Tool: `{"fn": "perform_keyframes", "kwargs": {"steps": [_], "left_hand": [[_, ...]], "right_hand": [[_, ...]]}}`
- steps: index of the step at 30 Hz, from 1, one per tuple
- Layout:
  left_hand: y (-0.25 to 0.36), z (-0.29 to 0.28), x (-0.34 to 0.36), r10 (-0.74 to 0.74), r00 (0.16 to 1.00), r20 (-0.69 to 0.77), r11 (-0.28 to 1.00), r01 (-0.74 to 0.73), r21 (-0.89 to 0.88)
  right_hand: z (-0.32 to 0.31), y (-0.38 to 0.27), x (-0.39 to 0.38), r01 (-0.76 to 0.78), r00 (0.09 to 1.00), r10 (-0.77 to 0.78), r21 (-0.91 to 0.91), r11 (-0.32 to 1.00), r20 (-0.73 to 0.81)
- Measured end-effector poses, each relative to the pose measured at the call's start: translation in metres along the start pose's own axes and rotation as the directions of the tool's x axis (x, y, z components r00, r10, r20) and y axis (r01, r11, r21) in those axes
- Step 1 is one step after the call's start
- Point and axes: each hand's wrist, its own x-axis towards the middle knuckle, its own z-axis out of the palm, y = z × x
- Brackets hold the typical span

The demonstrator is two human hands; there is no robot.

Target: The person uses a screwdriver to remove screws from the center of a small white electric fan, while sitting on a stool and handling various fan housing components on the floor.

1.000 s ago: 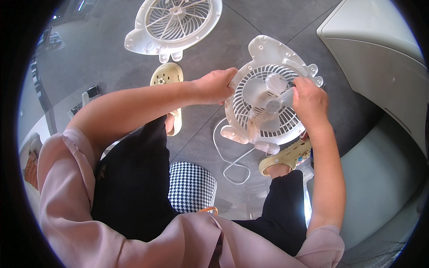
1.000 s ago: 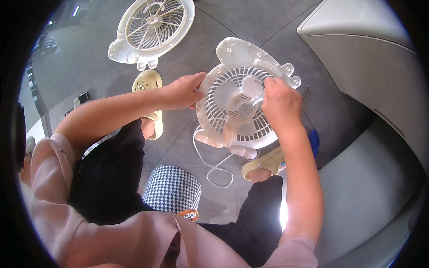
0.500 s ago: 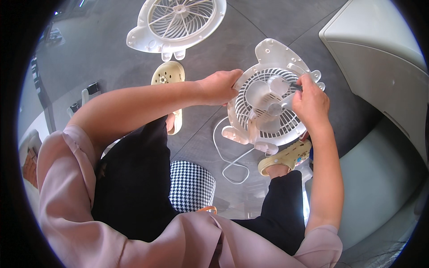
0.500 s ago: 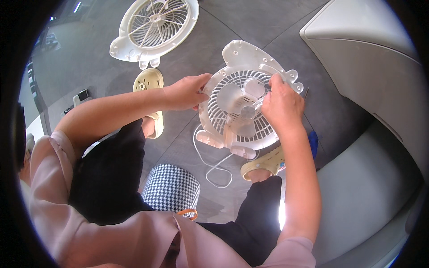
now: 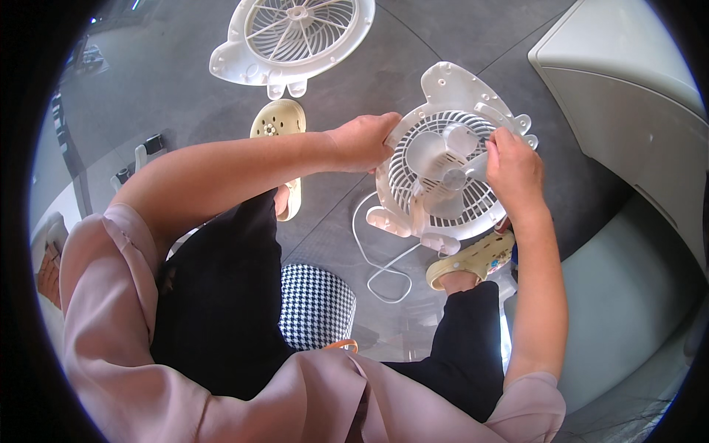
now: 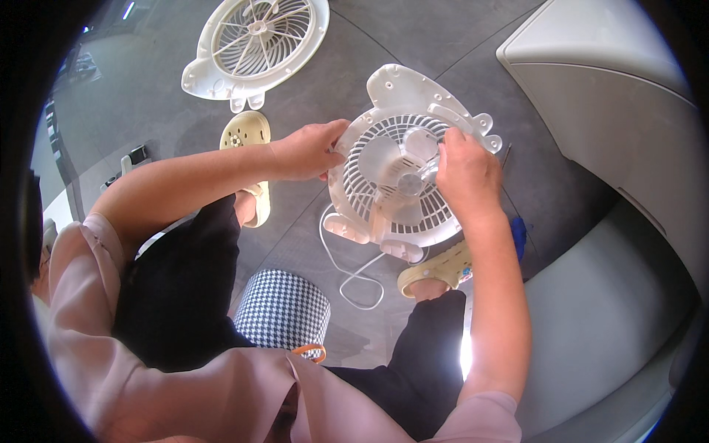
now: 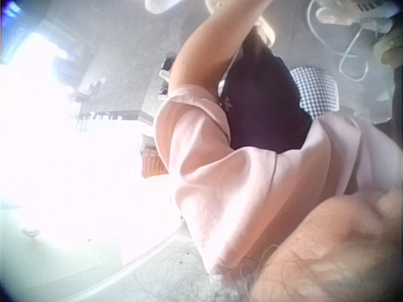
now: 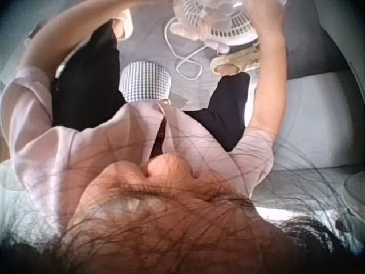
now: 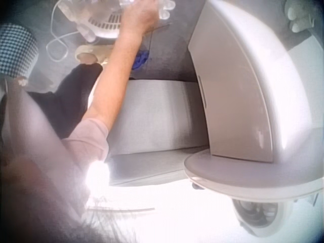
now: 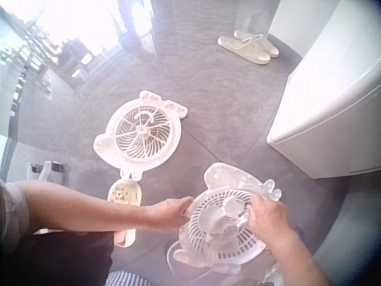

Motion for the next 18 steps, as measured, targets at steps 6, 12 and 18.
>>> {"fn": "perform_keyframes", "kwargs": {"steps": [6, 12, 18], "left_hand": [[-0.002, 0.001, 0.000, -0.006, 1.000, 0.004, 1.000, 0.006, 0.001], [0.000, 0.000, 0.000, 0.001, 1.000, 0.007, 1.000, -0.001, -0.030], [-0.006, 0.002, 0.002, 0.015, 1.000, 0.007, 1.000, -0.015, 0.006]], "right_hand": [[-0.003, -0.009, 0.006, -0.294, 0.939, 0.294, -0.029, 0.955, 0.177], [0.004, 0.001, 0.001, 0.012, 0.996, -0.001, 0.122, 0.993, -0.087], [0.005, -0.005, 0.005, -0.180, 0.967, 0.204, -0.157, 0.971, 0.152]]}}
